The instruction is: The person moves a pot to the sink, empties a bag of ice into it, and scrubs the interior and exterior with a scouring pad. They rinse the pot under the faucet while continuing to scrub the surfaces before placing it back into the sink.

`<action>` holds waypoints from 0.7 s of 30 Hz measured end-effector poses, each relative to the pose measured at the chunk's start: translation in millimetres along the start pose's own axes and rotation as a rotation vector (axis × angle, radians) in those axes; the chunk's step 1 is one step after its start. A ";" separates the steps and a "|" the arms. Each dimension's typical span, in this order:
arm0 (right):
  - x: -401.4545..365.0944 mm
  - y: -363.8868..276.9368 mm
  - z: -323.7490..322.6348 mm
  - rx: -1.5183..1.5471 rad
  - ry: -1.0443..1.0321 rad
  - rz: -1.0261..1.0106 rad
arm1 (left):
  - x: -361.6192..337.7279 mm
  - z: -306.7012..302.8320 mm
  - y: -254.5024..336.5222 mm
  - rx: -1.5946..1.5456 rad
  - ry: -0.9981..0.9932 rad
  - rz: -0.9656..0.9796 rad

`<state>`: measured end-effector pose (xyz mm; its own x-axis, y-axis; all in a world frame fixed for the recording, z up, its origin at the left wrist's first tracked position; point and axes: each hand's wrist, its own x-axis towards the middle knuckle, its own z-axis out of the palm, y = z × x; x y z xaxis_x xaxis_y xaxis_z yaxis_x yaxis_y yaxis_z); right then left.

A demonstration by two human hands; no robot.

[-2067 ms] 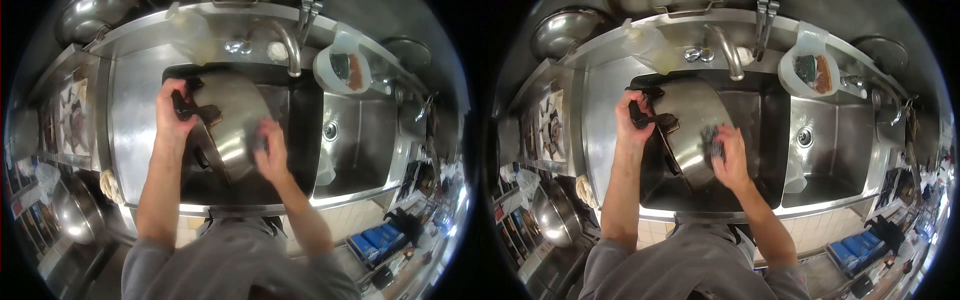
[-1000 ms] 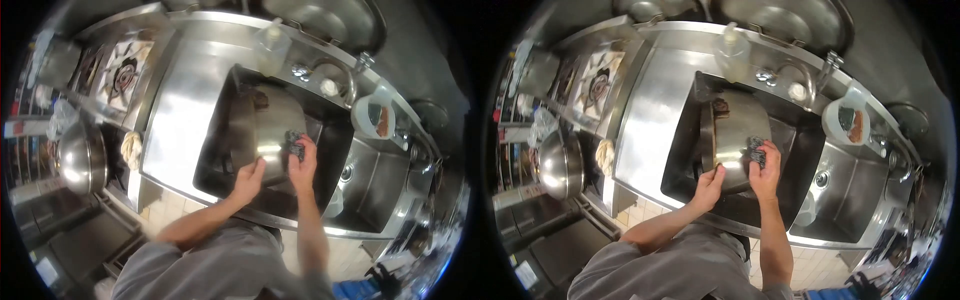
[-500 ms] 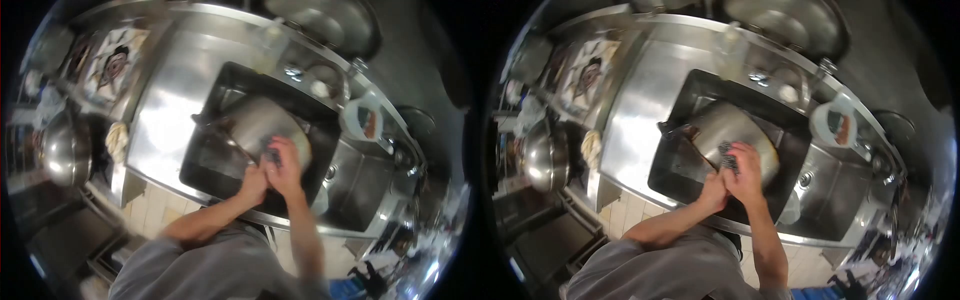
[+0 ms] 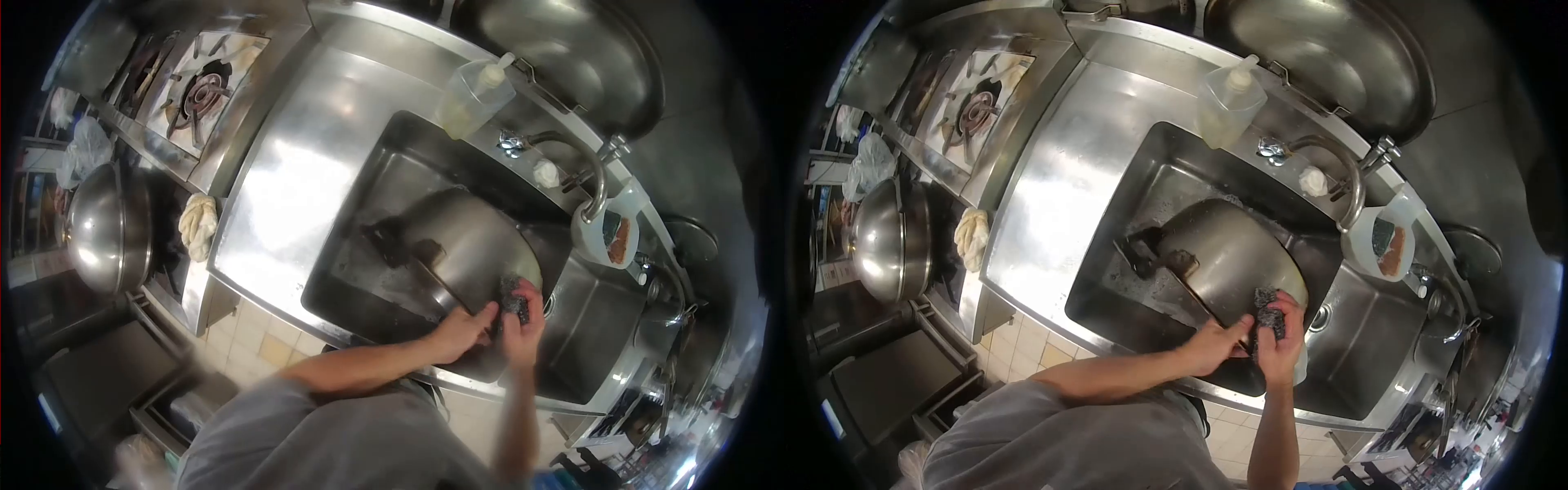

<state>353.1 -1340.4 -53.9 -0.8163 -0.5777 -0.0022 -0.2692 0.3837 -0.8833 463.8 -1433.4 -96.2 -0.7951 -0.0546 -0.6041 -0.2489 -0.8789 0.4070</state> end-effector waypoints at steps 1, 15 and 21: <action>0.3 -4.1 7.8 -0.026 -0.016 -0.059 | -1.2 -13.0 16.4 -0.021 0.010 -0.063; 67.2 1.3 18.8 -0.144 -0.062 -0.243 | 58.3 -17.9 122.9 -0.252 0.256 0.423; 70.2 -31.8 54.0 -0.317 -0.053 -0.331 | 45.5 -23.0 133.6 -0.158 0.250 0.269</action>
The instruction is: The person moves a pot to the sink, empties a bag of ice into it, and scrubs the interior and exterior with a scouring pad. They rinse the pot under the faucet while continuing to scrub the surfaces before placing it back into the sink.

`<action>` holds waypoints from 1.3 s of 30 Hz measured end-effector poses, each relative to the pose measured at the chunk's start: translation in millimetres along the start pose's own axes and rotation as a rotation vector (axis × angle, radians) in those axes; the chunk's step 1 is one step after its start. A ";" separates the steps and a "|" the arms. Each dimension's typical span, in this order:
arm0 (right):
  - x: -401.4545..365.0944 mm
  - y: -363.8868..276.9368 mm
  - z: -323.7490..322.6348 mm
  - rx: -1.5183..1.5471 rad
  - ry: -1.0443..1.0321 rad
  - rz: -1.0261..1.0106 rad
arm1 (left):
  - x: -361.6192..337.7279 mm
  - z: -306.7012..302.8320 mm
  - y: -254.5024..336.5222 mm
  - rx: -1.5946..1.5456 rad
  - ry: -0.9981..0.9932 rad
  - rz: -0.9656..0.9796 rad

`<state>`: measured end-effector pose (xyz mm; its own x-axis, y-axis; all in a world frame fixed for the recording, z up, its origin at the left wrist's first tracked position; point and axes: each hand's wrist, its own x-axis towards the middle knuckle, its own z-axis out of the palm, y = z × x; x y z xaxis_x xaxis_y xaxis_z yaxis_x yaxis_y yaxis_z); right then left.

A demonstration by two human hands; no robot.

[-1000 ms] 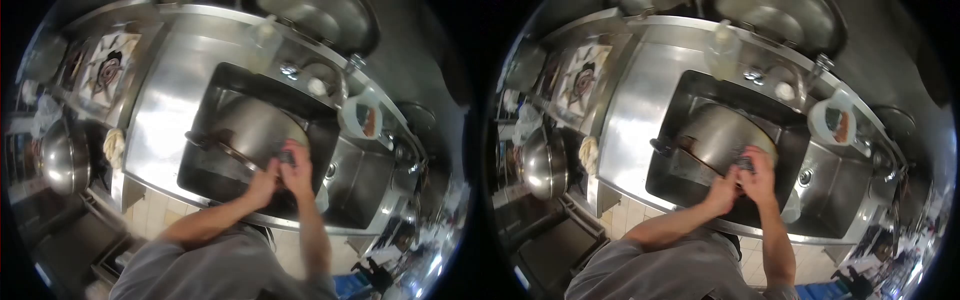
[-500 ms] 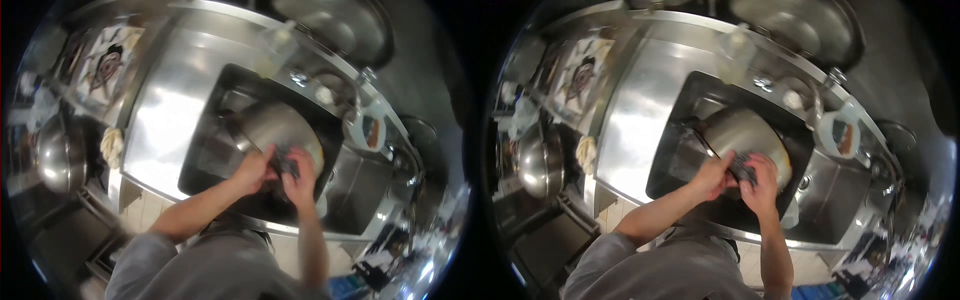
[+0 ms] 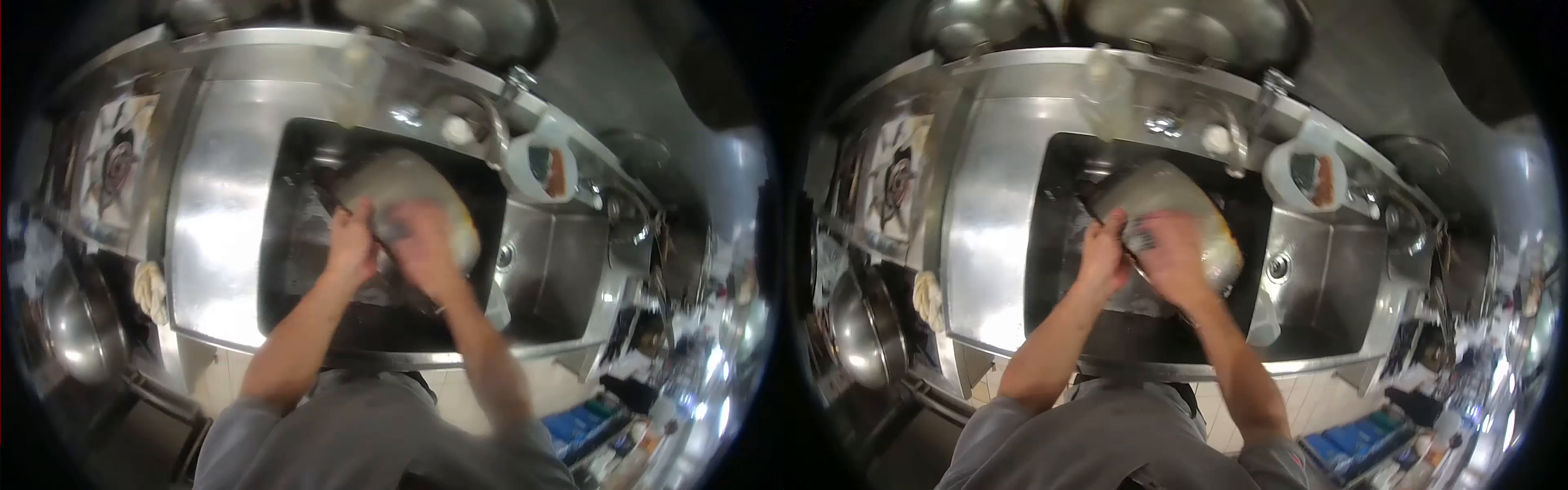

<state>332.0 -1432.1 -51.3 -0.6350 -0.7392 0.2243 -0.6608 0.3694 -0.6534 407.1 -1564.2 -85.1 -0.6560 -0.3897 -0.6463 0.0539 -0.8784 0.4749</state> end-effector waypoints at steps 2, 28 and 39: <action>8.1 -18.4 6.7 0.099 -0.018 -0.106 | 0.3 -12.6 -9.4 0.001 -0.087 -0.040; 0.8 50.3 -21.6 -0.021 0.253 0.397 | 102.1 -25.4 34.6 0.007 0.304 0.029; -29.0 58.9 -40.6 0.059 0.260 0.231 | 66.8 -22.8 18.9 0.001 0.167 0.030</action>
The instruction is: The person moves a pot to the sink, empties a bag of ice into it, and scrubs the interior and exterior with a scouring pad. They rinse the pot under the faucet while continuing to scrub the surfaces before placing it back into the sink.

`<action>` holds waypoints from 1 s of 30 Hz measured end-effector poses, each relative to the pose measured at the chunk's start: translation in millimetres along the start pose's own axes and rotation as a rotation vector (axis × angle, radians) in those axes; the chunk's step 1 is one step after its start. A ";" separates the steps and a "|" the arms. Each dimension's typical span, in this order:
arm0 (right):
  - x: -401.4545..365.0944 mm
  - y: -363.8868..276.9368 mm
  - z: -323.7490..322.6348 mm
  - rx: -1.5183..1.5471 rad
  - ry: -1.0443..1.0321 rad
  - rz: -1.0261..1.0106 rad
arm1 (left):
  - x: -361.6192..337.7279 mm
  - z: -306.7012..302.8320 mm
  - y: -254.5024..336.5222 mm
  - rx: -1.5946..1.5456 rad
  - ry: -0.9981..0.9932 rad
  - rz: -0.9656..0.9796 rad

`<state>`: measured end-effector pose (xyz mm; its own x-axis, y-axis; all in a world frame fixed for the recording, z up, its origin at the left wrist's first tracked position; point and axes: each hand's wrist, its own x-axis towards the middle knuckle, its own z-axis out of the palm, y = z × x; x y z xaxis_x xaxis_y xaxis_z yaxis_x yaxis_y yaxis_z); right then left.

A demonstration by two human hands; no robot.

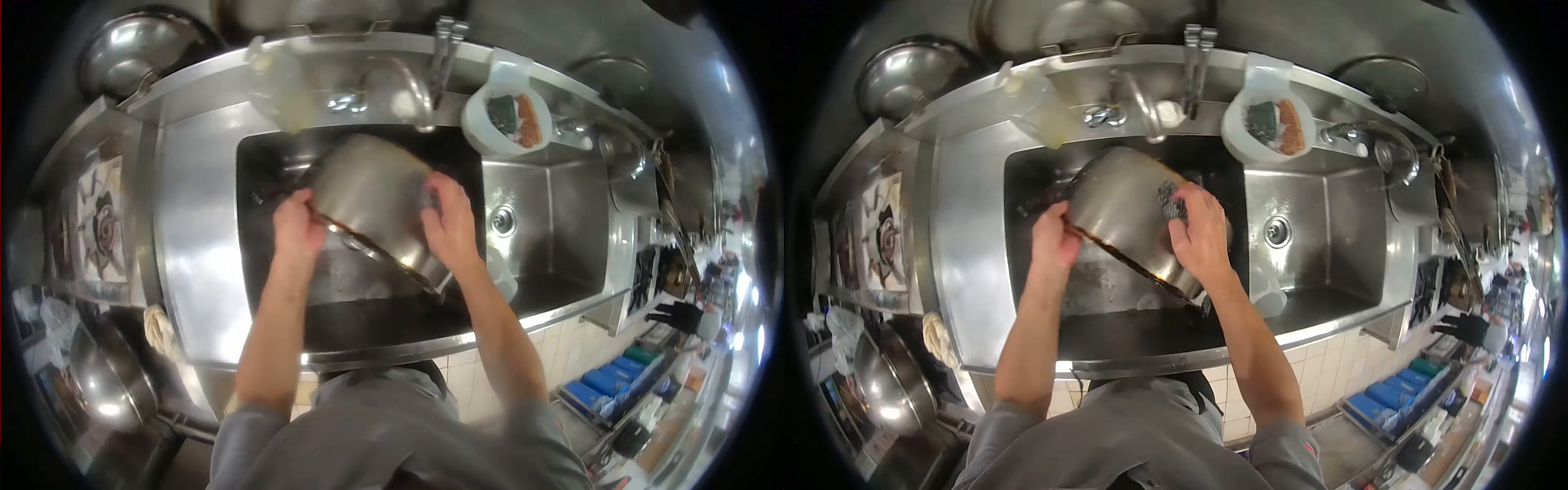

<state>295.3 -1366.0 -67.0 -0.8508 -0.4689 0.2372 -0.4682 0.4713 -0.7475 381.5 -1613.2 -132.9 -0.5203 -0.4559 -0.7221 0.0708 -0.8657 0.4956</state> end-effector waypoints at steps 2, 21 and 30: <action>-10.3 -19.3 6.9 -0.022 -0.036 -0.091 | -40.2 13.6 -3.0 0.111 -0.079 0.058; 55.8 -1.0 27.7 -0.016 -0.271 0.286 | -129.4 -31.0 -67.3 0.526 -0.425 0.398; 13.0 3.4 36.0 0.266 -0.231 0.053 | -151.0 -88.8 -148.1 1.084 -0.357 0.057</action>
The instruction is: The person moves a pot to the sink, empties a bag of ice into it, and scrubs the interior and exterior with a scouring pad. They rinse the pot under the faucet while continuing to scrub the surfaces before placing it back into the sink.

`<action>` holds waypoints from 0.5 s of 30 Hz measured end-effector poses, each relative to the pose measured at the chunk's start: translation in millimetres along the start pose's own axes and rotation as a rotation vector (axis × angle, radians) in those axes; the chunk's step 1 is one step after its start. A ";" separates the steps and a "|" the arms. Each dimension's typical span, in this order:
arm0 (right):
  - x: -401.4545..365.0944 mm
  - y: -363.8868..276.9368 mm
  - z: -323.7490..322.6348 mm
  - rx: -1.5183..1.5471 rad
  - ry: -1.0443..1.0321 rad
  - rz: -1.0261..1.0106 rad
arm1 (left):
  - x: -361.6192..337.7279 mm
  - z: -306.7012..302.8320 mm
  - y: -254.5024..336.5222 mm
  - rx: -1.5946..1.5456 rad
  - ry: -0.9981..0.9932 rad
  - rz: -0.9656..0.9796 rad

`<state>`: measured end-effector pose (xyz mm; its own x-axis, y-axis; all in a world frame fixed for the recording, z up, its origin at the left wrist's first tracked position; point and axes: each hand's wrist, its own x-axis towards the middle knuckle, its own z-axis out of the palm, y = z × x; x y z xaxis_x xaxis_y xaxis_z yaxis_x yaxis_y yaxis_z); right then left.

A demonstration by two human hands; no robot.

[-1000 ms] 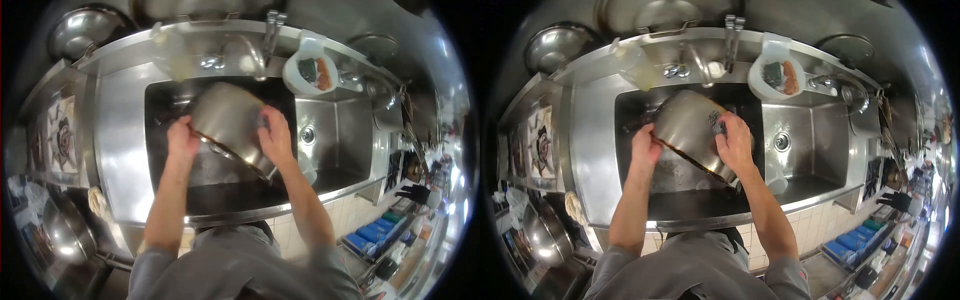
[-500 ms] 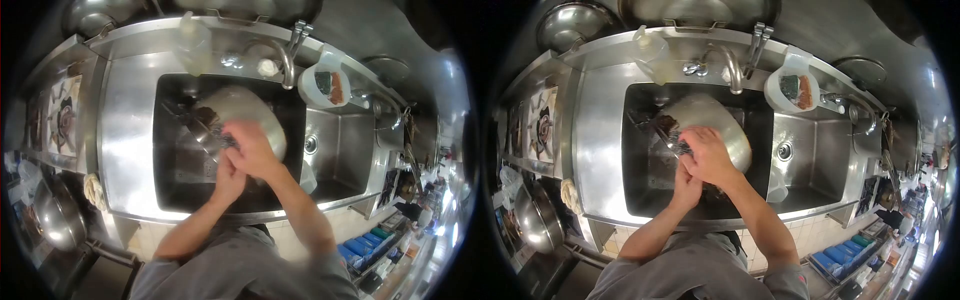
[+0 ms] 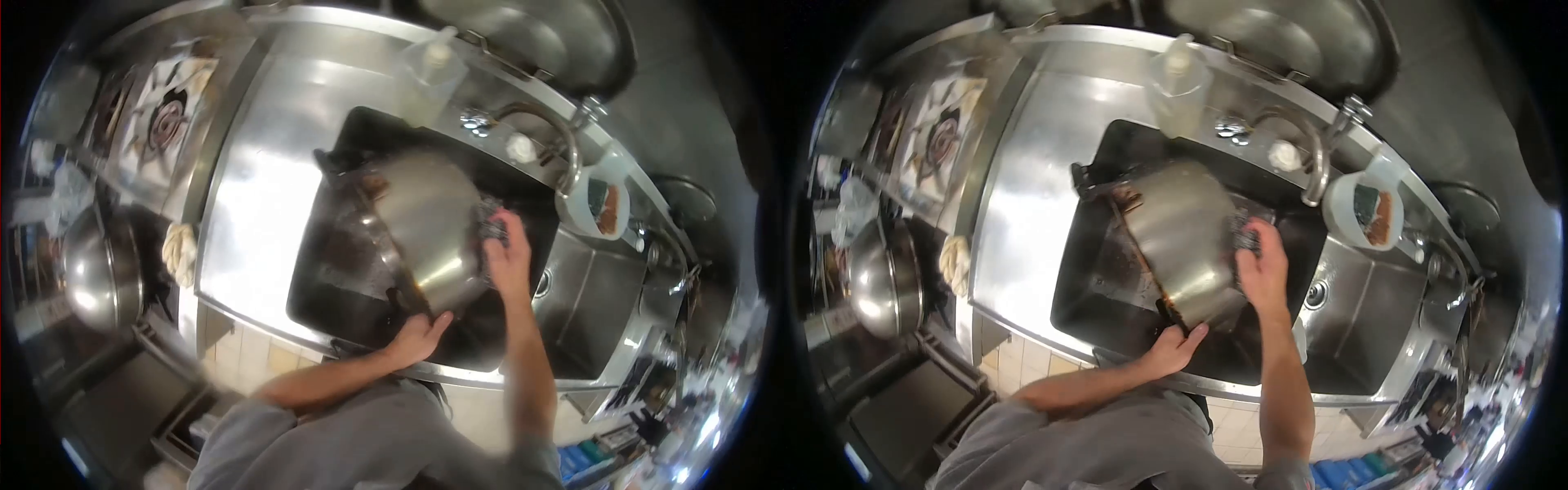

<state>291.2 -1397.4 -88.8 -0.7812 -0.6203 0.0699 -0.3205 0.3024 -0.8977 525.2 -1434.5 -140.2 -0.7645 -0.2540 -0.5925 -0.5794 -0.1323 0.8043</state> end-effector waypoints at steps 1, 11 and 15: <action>-8.2 11.6 -11.2 0.010 -0.022 0.098 | 3.5 0.3 10.5 -0.015 0.030 -0.002; -37.2 -48.8 -68.4 0.100 0.155 0.156 | 3.9 -13.1 99.9 -0.529 -0.094 -0.150; -22.7 -44.4 -50.7 -0.129 -0.039 -0.008 | 24.4 -59.0 105.6 -1.060 -0.043 -0.145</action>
<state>296.1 -1360.0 -28.5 -0.7575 -0.6503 0.0575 -0.3948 0.3861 -0.8337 462.0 -1511.3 -67.0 -0.7292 -0.1376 -0.6703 -0.1400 -0.9288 0.3430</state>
